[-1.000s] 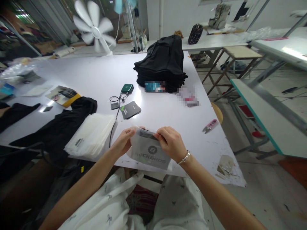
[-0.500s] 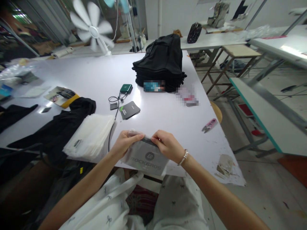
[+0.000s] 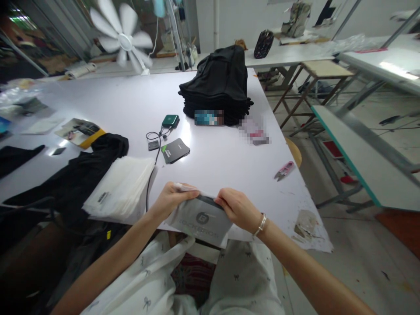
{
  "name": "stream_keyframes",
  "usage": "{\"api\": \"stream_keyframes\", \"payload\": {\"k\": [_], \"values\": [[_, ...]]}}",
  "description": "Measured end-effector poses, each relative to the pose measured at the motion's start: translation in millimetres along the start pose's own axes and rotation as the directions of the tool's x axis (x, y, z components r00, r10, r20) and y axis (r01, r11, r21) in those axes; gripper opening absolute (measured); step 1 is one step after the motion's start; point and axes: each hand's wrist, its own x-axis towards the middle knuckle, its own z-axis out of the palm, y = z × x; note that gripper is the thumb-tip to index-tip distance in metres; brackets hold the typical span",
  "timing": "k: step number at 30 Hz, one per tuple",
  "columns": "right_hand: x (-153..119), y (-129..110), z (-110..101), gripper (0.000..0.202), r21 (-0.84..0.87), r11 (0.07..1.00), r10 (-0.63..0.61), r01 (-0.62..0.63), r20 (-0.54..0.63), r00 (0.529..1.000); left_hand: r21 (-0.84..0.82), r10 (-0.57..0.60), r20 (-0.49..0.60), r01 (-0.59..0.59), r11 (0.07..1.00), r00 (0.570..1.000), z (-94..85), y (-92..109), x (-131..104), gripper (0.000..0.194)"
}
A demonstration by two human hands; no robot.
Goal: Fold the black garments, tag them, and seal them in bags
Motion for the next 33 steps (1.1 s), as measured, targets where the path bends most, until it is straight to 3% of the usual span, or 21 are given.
{"api": "stream_keyframes", "payload": {"k": [5, 11, 19, 25, 29, 33], "values": [[-4, -2, 6, 0.025, -0.066, 0.997, -0.054, 0.05, -0.062, 0.997, 0.05, 0.031, -0.02, -0.03, 0.998, 0.999, 2.0, 0, 1, 0.015], [-7, 8, -7, 0.029, 0.042, 0.998, 0.035, -0.04, 0.103, 0.994, 0.072, 0.059, -0.076, -0.054, 0.996, 0.995, -3.1, -4, 1, 0.016], [-25, 17, 2, 0.029, -0.152, 0.982, -0.118, 0.115, -0.01, 0.993, 0.011, -0.011, -0.086, 0.012, 1.0, 0.996, -6.0, -12, 6, 0.017], [-15, 17, -2, 0.028, -0.222, 0.972, -0.044, 0.073, 0.136, 0.99, -0.088, -0.073, -0.171, 0.058, 0.994, 0.983, -5.8, -19, 9, 0.021], [-8, 16, 3, 0.03, -0.283, 0.956, -0.05, 0.075, 0.094, 0.994, -0.105, -0.057, -0.198, 0.037, 0.994, 0.978, -4.8, -18, 10, 0.022], [-6, 20, 6, 0.032, -0.291, 0.953, -0.055, 0.08, 0.092, 0.994, -0.009, -0.006, -0.208, 0.004, 1.0, 0.978, -12.5, -16, 9, 0.025]]}}
